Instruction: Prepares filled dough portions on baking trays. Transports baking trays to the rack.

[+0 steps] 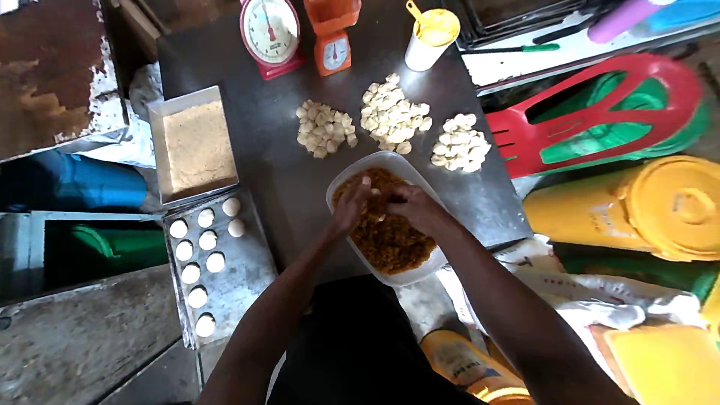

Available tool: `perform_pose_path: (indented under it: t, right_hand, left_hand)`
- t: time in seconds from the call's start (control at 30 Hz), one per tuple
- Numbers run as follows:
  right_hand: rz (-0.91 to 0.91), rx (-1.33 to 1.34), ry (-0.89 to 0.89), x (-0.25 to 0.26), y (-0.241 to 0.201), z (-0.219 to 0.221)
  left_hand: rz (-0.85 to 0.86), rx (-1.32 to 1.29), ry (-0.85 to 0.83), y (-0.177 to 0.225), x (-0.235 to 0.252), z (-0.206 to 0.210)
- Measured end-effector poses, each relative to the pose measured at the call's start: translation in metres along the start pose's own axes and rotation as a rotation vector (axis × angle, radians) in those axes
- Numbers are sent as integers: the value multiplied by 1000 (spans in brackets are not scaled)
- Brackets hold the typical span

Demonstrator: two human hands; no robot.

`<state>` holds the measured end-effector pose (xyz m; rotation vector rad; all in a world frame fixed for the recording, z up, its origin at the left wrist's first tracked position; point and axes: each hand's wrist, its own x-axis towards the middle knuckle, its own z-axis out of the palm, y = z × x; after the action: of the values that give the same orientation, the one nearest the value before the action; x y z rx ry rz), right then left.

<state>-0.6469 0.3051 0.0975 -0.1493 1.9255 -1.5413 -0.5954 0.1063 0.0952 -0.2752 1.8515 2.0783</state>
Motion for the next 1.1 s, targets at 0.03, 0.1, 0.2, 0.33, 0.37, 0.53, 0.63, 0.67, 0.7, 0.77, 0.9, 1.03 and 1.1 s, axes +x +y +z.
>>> perform_pose_path:
  t: [0.03, 0.1, 0.2, 0.33, 0.37, 0.53, 0.63, 0.67, 0.7, 0.77, 0.9, 1.03, 1.1]
  right_hand:
    - [-1, 47, -13, -2, 1, -2]
    - [-8, 100, -9, -3, 5, -6]
    - [-2, 7, 91, -5, 11, -12]
    - [-50, -314, 244, -3, 20, -7]
    - [-73, -351, 273, -2, 20, -4]
    - [-249, -424, 284, 5, 25, -7]
    - [-182, -343, 170, 11, 24, -15]
    - [-112, -294, 142, 12, 21, -16]
    - [-72, -242, 129, 14, 19, -17]
    - [-86, -212, 121, 16, 20, -18]
    - [-166, -274, 57, 14, 20, -24]
    - [-162, -285, 125, 4, 19, -19]
    - [-139, -255, 164, -2, 17, -12]
  left_hand:
    - [-32, -44, -45, -4, 8, 6]
    - [-69, -95, -74, -9, 14, 13]
    - [-60, 20, -17, -13, 13, 17]
    - [-74, 249, 22, -8, 12, 21]
    - [-87, 256, 49, -9, 14, 22]
    - [-127, 147, 139, -6, 18, 28]
    - [-103, 121, 175, -9, 17, 26]
    - [-97, 120, 173, -10, 17, 26]
    - [-88, 125, 169, -11, 17, 26]
    - [-67, 147, 148, -12, 17, 25]
    - [-24, 236, 120, -14, 16, 20]
    - [38, 235, 41, -10, 10, 18]
    - [69, 243, 12, -8, 6, 17]
